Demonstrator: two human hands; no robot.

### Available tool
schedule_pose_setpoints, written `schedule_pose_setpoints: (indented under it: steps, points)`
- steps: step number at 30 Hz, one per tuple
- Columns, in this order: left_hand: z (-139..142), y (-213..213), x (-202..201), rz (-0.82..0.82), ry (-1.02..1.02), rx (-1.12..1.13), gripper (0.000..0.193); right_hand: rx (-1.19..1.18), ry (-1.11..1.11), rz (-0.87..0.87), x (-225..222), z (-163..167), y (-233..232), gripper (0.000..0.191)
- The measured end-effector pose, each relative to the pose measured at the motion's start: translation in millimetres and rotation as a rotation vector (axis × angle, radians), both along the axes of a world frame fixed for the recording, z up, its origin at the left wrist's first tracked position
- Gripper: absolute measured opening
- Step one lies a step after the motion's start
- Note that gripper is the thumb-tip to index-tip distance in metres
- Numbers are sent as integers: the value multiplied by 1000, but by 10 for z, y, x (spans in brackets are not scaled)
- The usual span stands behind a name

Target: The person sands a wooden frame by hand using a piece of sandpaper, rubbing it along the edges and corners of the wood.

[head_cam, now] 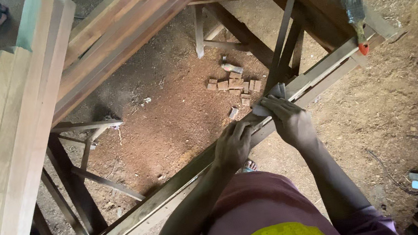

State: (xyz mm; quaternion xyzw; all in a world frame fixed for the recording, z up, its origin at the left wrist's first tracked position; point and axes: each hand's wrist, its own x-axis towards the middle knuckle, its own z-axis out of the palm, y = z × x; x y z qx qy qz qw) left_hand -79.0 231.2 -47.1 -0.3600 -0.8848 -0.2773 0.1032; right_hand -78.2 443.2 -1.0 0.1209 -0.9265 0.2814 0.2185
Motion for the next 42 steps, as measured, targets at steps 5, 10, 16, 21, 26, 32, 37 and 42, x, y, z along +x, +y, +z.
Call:
schedule_pose_setpoints:
  steps: [5,10,16,21,26,32,37,42]
  points:
    - [157,114,-168,-94,241,27,14,-19,-52,-11,-7,-11,18,24]
    - [494,231,-348,-94,294,-11,14,-77,-123,-9,-59,-82,84,25]
    - [855,-160,-483,211,184,212,12,-46,1,10,-15,-193,19,20]
    - [802,-691,-214,428,155,-317,86,80,-358,22,57,-170,30,22]
    - [638,-966,233,364,-387,-252,107,78,-377,-24,-34,-70,284,40]
    - [695,-988,380,539,-560,-368,83,257,-138,-77,-18,-183,50,33]
    - [768,-948,364,614,-734,-332,51,-15,-210,180,113,-270,-164,24]
    - [694,-1040,354,538,-537,-194,45,16,3,-141,-80,13,256,25]
